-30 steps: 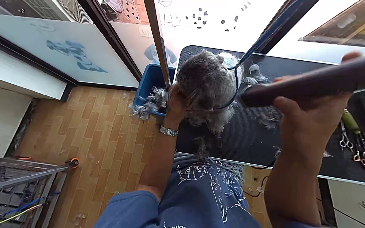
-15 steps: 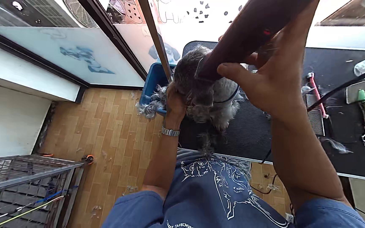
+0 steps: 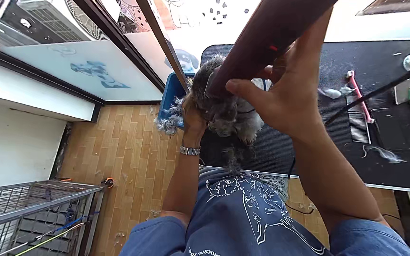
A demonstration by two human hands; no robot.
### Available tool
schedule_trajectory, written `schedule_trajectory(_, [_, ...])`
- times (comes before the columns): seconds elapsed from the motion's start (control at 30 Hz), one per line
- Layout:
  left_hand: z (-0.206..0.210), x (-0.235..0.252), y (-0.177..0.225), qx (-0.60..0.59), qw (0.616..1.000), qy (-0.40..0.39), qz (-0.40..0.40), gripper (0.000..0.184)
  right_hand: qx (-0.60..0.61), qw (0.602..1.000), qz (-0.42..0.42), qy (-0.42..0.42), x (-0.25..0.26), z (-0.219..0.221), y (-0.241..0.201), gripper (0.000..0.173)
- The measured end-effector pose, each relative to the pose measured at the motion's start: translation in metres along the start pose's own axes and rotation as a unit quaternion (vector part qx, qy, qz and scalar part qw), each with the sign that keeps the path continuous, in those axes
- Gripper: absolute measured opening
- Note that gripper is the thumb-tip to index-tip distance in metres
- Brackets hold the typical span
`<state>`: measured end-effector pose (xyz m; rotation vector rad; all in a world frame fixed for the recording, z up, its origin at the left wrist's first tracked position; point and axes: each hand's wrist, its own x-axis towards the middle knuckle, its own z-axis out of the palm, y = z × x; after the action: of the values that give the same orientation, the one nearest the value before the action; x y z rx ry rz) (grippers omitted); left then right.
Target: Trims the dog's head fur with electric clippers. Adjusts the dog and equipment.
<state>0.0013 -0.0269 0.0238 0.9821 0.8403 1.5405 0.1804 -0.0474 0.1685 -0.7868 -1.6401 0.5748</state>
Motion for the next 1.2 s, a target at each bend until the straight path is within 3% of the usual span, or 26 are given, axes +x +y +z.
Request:
schedule_trajectory(0.1, [-0.009,-0.014,0.005,0.053,0.998,-0.041,-0.007,0.025,0.027,0.999,0.027,-0.016,-0.007,-0.002,-0.006,0.093])
schedule_trajectory(0.3, [-0.001,-0.004,0.002,0.022,1.0,0.007,0.007,0.027,0.025,0.995,-0.019,0.09,-0.01,-0.007,0.003,0.091])
schedule_trajectory(0.57, [-0.001,-0.004,0.0,0.006,1.0,-0.01,0.028,0.024,0.044,0.999,0.01,0.013,-0.049,0.007,-0.009,0.087])
schedule_trajectory(0.73, [0.006,-0.008,0.006,0.031,0.999,0.033,0.006,0.025,0.073,0.989,-0.018,0.127,-0.038,-0.006,0.0,0.086])
schedule_trajectory(0.8, [0.009,-0.006,0.007,0.039,0.999,0.026,0.007,0.025,0.05,0.993,-0.003,0.103,-0.042,-0.002,0.0,0.091])
schedule_trajectory(0.87, [0.007,-0.004,0.007,0.051,0.998,-0.002,0.034,0.024,0.051,0.998,0.023,0.025,-0.052,0.001,-0.006,0.093])
schedule_trajectory(0.97, [-0.001,-0.005,0.012,0.113,0.991,-0.025,0.071,0.028,0.137,0.984,0.07,-0.086,-0.058,-0.013,-0.013,0.091])
schedule_trajectory(1.07, [0.008,0.006,0.016,0.086,0.996,0.016,0.021,0.029,0.182,0.982,0.057,0.012,-0.043,-0.036,-0.001,0.086])
schedule_trajectory(1.13, [0.011,0.015,0.014,0.083,0.996,0.039,0.012,0.031,0.155,0.981,0.028,0.115,-0.019,-0.048,0.017,0.084])
schedule_trajectory(1.2, [0.012,0.02,0.014,0.08,0.996,0.046,0.008,0.03,0.113,0.98,0.022,0.165,0.005,-0.054,0.031,0.072])
